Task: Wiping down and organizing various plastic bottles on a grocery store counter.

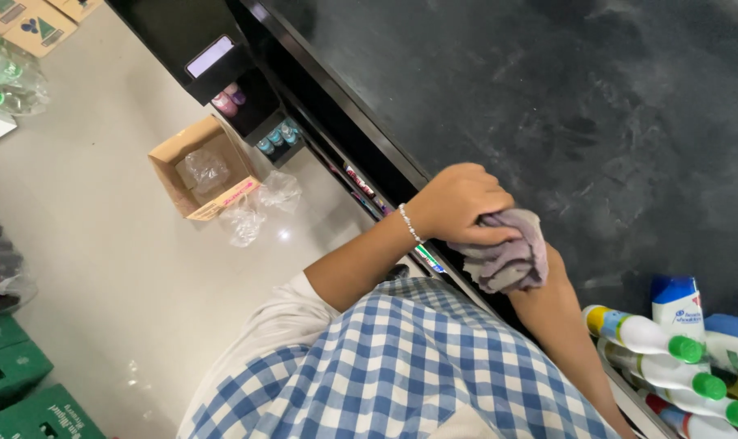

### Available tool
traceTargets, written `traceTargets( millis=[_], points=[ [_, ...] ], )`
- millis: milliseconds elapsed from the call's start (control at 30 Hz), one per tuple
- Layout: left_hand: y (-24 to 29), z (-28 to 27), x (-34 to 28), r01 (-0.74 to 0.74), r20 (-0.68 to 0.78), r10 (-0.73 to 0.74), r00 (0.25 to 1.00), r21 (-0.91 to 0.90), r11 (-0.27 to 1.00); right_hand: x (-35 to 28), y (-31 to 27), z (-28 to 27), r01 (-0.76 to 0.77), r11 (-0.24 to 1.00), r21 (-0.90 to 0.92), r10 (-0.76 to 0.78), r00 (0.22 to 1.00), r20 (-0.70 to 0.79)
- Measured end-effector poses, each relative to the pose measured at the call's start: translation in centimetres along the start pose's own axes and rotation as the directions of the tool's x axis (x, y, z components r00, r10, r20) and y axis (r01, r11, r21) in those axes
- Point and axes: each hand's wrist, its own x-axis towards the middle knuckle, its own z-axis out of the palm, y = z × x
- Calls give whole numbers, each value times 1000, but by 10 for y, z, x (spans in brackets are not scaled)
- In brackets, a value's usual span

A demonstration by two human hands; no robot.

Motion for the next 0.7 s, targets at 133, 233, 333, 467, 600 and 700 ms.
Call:
traceTargets(
  millis=[133,233,333,467,600,700],
  points=[
    [-38,-47,-17,89,-230,-40,972,207,974,21,-23,24,270,959,-85,-278,956,-97],
    [-74,-64,-32,152,-266,-69,962,307,939,57,-26,44,348,909,-231,-373,925,-75],
    [-77,-63,-38,181,-265,-91,960,338,923,75,-25,59,304,892,-334,-325,946,-6],
    [-77,-59,-38,170,-302,-70,951,318,933,79,-22,61,271,879,-391,-282,959,30],
    [-81,-58,-41,112,-341,2,940,312,943,81,-16,60,319,841,-438,-319,945,75],
    [-81,-58,-42,91,-375,33,927,308,947,82,-24,59,269,852,-449,-262,962,79]
  ],
)
